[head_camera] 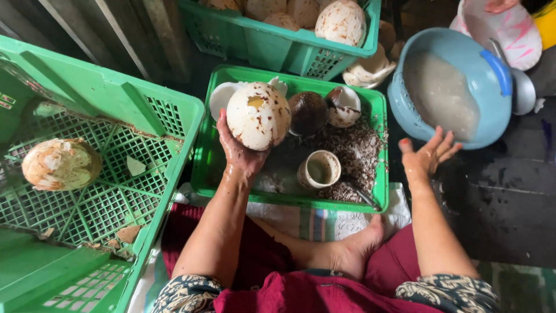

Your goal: Cleaning and scraping the outer surface of coconut shells using a hand tool in a processing area

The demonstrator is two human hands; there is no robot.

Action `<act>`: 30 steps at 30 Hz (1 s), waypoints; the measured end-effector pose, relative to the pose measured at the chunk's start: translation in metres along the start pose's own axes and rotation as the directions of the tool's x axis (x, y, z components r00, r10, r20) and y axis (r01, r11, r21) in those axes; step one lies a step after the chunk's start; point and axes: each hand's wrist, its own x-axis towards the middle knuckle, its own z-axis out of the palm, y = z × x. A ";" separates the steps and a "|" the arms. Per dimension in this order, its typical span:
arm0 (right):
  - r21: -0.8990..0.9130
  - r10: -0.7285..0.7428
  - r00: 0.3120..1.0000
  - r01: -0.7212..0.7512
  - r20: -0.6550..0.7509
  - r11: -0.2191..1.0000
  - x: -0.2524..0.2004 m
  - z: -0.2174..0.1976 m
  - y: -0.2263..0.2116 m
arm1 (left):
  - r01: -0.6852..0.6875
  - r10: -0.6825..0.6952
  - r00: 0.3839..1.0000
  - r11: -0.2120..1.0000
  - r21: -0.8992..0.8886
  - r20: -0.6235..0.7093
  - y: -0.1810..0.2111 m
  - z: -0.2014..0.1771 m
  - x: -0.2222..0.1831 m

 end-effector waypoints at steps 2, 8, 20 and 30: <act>0.050 0.259 0.865 -0.309 0.429 0.950 -0.014 -0.033 -0.039 | 0.019 -0.005 0.976 0.998 0.061 -0.218 0.006 0.000 0.004; 0.189 -0.236 0.814 0.159 0.530 0.969 -0.095 -0.052 -0.043 | -0.016 0.026 0.970 0.999 0.043 -0.241 0.004 0.009 -0.011; 0.073 -0.254 0.862 0.248 0.438 0.966 -0.129 -0.047 -0.068 | -0.039 0.047 0.935 0.999 0.029 -0.353 0.001 0.031 -0.021; 0.146 -0.298 0.912 0.267 0.283 0.953 -0.129 -0.039 -0.081 | -0.044 0.051 0.944 0.999 0.029 -0.326 -0.001 0.017 -0.004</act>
